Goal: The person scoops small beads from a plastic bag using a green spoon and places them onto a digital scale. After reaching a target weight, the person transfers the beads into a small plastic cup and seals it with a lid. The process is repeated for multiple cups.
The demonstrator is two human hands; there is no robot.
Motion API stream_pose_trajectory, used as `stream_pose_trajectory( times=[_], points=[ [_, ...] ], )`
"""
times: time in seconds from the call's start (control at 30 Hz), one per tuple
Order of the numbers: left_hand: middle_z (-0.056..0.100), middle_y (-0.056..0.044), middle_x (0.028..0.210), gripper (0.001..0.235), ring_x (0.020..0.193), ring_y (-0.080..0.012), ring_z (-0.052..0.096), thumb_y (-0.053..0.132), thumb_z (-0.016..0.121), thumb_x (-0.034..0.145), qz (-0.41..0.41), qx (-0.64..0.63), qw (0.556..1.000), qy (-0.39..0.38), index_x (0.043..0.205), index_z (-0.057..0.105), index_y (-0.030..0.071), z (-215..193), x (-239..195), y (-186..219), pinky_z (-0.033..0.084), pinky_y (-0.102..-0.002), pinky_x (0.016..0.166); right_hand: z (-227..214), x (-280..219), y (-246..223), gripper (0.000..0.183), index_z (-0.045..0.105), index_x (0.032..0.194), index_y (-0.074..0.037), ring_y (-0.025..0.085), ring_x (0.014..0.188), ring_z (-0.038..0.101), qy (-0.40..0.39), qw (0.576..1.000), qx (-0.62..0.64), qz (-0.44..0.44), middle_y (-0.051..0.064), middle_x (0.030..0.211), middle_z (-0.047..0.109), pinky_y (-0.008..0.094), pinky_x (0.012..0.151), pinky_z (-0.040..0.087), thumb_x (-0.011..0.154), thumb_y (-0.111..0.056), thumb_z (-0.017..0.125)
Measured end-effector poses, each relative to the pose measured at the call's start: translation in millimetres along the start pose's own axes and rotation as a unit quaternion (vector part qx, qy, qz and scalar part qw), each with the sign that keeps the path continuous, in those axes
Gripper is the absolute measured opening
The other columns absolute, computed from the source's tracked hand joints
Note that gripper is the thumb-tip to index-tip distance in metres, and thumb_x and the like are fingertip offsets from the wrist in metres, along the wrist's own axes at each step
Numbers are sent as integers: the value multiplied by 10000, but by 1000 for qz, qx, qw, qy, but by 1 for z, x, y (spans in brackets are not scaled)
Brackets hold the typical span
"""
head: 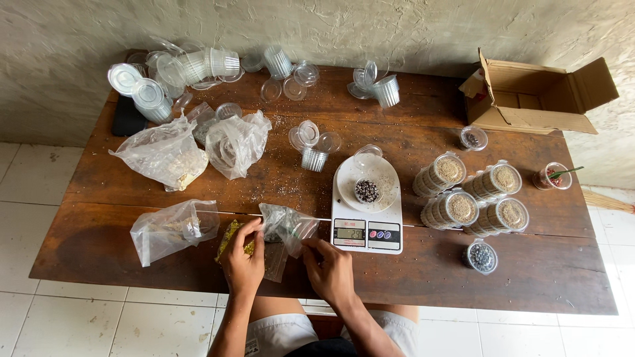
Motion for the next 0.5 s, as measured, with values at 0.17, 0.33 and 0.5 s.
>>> stream_pose_trajectory(
  times=[0.17,0.33,0.5],
  points=[
    [659,-57,1030,262,932,-194,641,59,541,801,2,-5,999,-38,1057,589,82,1,3,6,488,-291,820,1,3,3,147,683,894,-91,108,510,691,-56,966,148,206,42,722,729,179,424,498,798,-159,594],
    [591,-99,1147,346,1052,-237,578,44,539,801,7,-28,994,-110,1145,532,84,6,4,11,485,-313,879,-3,8,-4,207,693,866,-54,82,444,592,-83,945,171,267,55,604,678,194,443,475,784,-86,506],
    [599,-96,1130,329,1021,-244,587,81,550,808,10,-9,995,-99,1137,542,88,7,4,8,489,-320,854,0,6,-2,196,685,905,-58,83,459,608,-83,945,177,262,58,644,700,192,452,502,811,-101,519]
  ],
)
Point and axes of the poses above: each hand's wrist, its own x-axis towards the middle knuckle, its own z-axis out of the palm, y = z × x, the point moved 3 cm from there along x, towards the middle knuckle
